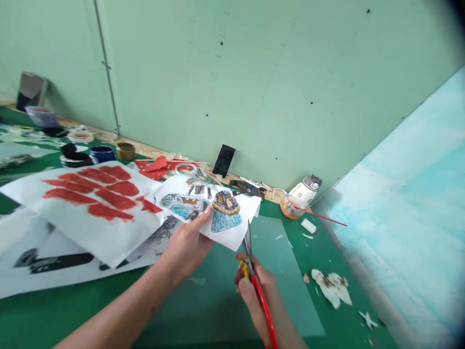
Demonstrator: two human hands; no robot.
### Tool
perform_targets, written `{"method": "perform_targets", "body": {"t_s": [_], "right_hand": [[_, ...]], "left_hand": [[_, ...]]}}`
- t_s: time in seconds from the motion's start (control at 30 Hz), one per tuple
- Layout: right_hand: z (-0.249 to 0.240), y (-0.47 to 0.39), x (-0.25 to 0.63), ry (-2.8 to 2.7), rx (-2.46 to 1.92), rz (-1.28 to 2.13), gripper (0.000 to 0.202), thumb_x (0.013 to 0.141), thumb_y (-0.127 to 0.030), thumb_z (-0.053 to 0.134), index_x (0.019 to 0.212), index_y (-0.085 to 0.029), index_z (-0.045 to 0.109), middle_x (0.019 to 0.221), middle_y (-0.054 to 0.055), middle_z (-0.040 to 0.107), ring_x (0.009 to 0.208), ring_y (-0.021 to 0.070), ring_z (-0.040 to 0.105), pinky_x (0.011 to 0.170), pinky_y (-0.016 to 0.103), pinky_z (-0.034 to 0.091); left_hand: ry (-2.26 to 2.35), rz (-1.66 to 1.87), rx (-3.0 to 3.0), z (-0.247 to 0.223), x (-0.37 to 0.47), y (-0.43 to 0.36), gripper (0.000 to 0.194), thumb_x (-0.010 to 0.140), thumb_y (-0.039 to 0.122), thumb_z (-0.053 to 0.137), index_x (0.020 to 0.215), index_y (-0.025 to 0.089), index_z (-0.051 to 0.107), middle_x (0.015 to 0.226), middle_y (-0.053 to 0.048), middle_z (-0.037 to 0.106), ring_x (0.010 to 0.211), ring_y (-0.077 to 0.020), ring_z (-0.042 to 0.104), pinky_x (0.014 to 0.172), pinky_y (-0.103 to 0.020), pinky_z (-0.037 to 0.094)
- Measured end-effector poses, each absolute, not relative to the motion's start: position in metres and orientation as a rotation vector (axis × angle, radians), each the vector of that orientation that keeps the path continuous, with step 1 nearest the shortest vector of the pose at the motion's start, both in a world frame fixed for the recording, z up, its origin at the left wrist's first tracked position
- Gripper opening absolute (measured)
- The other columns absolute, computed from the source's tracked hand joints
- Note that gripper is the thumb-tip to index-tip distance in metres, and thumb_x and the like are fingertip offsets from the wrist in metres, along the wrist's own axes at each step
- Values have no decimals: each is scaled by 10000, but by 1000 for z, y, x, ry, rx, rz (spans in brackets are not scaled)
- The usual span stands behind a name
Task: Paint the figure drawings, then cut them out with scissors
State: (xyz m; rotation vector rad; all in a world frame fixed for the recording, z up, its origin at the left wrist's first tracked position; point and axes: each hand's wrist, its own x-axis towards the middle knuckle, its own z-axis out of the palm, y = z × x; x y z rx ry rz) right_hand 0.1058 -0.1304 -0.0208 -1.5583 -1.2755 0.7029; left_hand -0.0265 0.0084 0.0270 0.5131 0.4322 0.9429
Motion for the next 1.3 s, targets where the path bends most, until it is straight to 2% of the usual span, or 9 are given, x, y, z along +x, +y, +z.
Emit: {"method": "perform_targets", "body": {"t_s": [0.17, 0.33, 0.53, 0.73, 0.93, 1.1, 1.3], "right_hand": [[-15, -132, 107, -1286, -1540, 795, 619, 931, -705, 473, 1193, -165, 624, 746, 27, 578, 621, 171, 582, 583, 270, 522], [-9, -133, 110, -1278, -1558, 792, 642, 927, -725, 463, 1178, -160, 635, 751, 30, 597, 590, 160, 579, 594, 271, 522], [-9, -132, 110, -1283, -1553, 821, 580, 942, -678, 498, 1180, -167, 637, 769, 33, 591, 673, 184, 615, 615, 269, 537], [-9, -133, 112, -1308, -1567, 797, 597, 947, -679, 480, 1211, -167, 637, 773, 38, 604, 670, 188, 621, 623, 275, 542], [-4, -131, 113, -1319, -1564, 809, 574, 953, -658, 494, 1202, -161, 635, 762, 35, 611, 641, 175, 599, 618, 271, 526], [-6, -131, 113, -1296, -1516, 836, 590, 926, -665, 542, 1210, -155, 625, 765, 29, 598, 645, 168, 595, 607, 259, 521], [-7, -130, 113, -1293, -1529, 793, 573, 918, -654, 559, 1215, -169, 626, 767, 29, 599, 628, 158, 564, 555, 240, 484]], "left_hand": [[397, 909, 551, 21, -24, 8, 201, 943, 239, 619, 1059, 164, 764, 1189, -96, 761, 1171, -291, 684, 909, -319, 600], [388, 899, 530, 17, -24, 10, 201, 950, 224, 593, 1039, 181, 768, 1141, -94, 770, 1128, -291, 701, 839, -319, 619], [428, 871, 542, 22, -26, 7, 192, 942, 201, 598, 1038, 151, 757, 1092, -112, 773, 1055, -286, 727, 833, -331, 622], [418, 870, 518, 29, -27, 5, 189, 917, 184, 648, 1065, 114, 742, 1092, -121, 770, 1051, -273, 726, 874, -332, 611], [405, 879, 506, 25, -25, 6, 175, 918, 176, 639, 1038, 123, 754, 1074, -124, 781, 1058, -299, 727, 886, -368, 614], [416, 870, 503, 22, -26, 10, 180, 889, 149, 659, 1024, 79, 756, 1079, -165, 778, 1033, -328, 735, 850, -389, 630], [392, 868, 525, 20, -27, 11, 206, 903, 168, 654, 1071, 113, 759, 1135, -149, 770, 1107, -327, 711, 910, -398, 614]]}}
